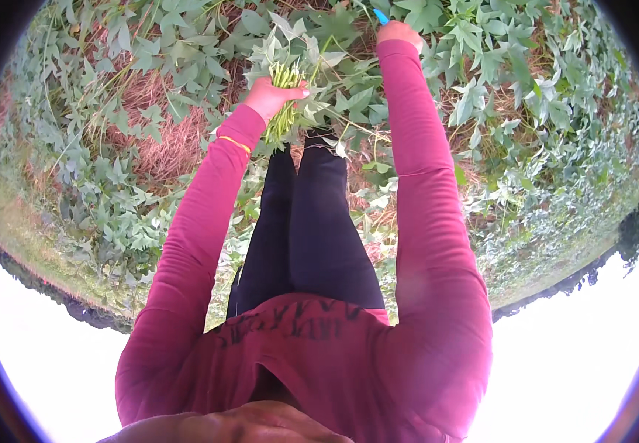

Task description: The person harvests leaves from a field by cutting the stems with a utility knife and gathering the greens into a bundle by hand.

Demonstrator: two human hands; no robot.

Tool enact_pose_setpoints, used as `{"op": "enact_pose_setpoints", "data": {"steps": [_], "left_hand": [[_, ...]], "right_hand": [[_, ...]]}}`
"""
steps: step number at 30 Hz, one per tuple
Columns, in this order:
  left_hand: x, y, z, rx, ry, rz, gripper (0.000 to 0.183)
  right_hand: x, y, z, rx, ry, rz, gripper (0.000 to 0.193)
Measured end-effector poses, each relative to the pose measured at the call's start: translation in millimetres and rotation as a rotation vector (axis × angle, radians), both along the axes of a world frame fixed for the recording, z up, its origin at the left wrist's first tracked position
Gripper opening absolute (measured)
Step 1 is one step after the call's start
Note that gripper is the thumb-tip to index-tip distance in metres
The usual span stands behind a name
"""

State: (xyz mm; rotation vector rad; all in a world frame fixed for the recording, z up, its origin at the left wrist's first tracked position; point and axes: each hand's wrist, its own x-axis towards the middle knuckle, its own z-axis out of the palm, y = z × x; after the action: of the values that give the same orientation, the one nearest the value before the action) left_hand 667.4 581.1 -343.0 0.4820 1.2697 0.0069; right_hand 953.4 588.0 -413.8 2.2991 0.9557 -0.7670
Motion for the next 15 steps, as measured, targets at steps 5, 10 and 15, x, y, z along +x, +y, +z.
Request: {"op": "enact_pose_setpoints", "data": {"steps": [5,10,15], "left_hand": [[-42.1,-51.8,42.3,0.187,0.114,0.103,0.029],[-42.6,-105.3,91.5,0.256,0.147,-0.090,0.031],[-89.6,-95.1,110.3,0.113,-0.017,0.272,0.017]], "right_hand": [[-67.8,-52.5,103.2,0.345,0.437,-0.553,0.035],[-175.2,-133.0,96.1,0.616,0.701,-1.199,0.032],[-179.9,-170.7,153.5,0.769,0.838,-1.485,0.024]]}}
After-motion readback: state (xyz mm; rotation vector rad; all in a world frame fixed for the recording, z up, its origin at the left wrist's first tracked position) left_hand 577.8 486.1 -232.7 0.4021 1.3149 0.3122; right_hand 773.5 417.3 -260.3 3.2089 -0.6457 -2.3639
